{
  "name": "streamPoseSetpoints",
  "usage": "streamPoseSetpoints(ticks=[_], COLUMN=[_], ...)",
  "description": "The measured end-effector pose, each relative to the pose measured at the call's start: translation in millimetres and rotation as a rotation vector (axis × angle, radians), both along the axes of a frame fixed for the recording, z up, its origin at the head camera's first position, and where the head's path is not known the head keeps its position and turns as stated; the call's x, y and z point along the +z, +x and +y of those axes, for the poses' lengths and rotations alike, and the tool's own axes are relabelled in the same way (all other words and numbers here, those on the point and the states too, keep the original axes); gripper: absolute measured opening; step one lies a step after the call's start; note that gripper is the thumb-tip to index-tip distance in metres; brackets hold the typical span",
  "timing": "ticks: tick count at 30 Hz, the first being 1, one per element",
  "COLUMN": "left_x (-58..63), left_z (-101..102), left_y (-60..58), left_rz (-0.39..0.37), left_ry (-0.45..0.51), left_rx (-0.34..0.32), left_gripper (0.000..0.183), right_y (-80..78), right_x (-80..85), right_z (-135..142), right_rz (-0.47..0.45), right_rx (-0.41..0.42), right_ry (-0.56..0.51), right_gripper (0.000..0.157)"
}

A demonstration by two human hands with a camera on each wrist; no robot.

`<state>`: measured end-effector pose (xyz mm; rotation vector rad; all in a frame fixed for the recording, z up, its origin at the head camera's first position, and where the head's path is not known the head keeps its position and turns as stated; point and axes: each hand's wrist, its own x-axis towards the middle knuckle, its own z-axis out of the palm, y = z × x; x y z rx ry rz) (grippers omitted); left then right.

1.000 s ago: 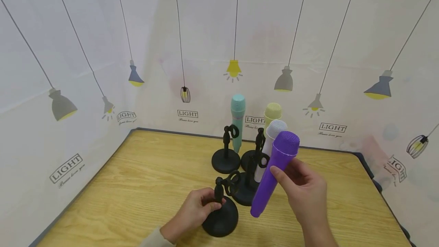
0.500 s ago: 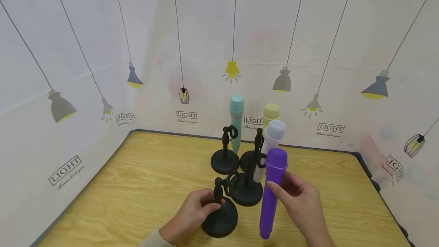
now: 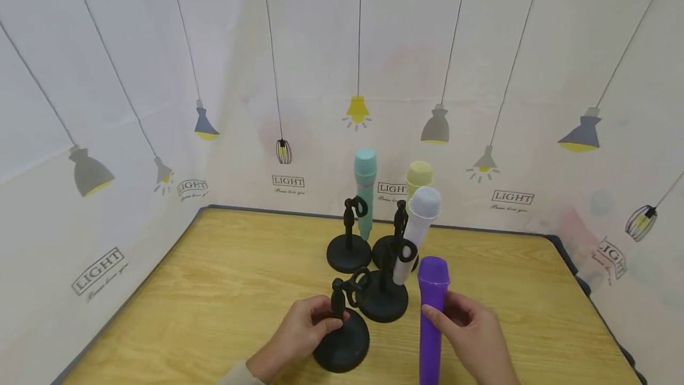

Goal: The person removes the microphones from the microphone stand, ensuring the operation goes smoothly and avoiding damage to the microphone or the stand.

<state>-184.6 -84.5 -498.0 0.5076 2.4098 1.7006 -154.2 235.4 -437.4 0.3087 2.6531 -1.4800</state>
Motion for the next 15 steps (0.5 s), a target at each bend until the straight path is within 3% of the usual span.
streamPoseSetpoints(ticks=[15], left_x=[0.0], left_z=[0], left_y=[1.1], left_rz=[-0.007], left_ry=[0.025], left_rx=[-0.003], left_gripper=[0.011], right_y=[-3.0], right_x=[-34.9], right_z=[19], right_rz=[-0.103], right_rx=[-0.003], right_ry=[0.058], right_gripper=[0.092])
